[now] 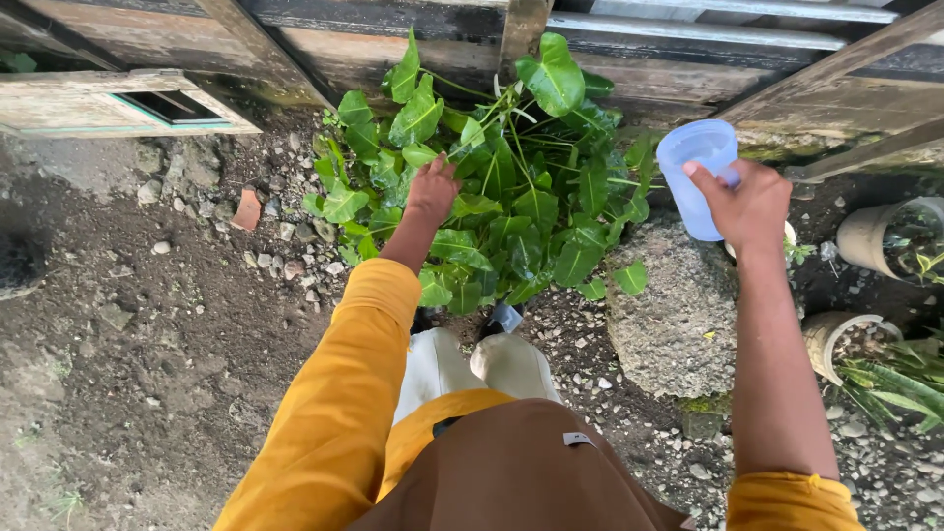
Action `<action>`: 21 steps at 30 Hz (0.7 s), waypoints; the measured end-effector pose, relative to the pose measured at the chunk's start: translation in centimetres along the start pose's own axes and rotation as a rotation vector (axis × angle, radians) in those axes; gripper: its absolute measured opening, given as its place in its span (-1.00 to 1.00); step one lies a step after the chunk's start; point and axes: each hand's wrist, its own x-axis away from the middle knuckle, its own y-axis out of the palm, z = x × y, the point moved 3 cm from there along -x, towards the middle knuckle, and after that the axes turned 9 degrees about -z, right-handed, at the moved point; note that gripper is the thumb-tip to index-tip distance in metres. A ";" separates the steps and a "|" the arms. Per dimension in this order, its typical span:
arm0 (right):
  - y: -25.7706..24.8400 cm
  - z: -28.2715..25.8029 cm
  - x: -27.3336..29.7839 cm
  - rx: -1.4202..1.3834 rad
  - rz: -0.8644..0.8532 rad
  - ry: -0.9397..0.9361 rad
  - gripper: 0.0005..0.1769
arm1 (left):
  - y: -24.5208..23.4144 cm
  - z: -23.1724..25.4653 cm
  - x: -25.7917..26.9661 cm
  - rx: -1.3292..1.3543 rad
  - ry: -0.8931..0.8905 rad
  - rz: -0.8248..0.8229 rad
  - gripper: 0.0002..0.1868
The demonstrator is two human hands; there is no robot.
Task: The person is watering and cleaning the leaves of a plant in a garden using a plastic cup.
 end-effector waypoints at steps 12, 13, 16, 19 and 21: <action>-0.2 -2.6 2.8 -0.289 -0.044 0.109 -0.50 | -3.7 -1.1 0.8 0.122 0.105 0.057 -0.43; 0.0 -3.0 3.1 -0.311 -0.059 0.132 -0.49 | -4.5 -1.2 1.0 0.139 0.125 0.092 -0.42; 0.5 -4.8 3.8 -0.281 -0.077 0.098 -0.53 | -7.2 -1.4 2.3 0.197 0.174 0.174 -0.12; 1.4 -6.5 4.4 -0.241 -0.080 0.069 -0.55 | -7.5 -1.5 2.6 0.261 0.218 0.275 -0.10; 1.7 -8.0 4.9 -0.228 -0.116 0.092 -0.52 | -7.7 -1.5 3.8 0.232 0.198 0.389 -0.14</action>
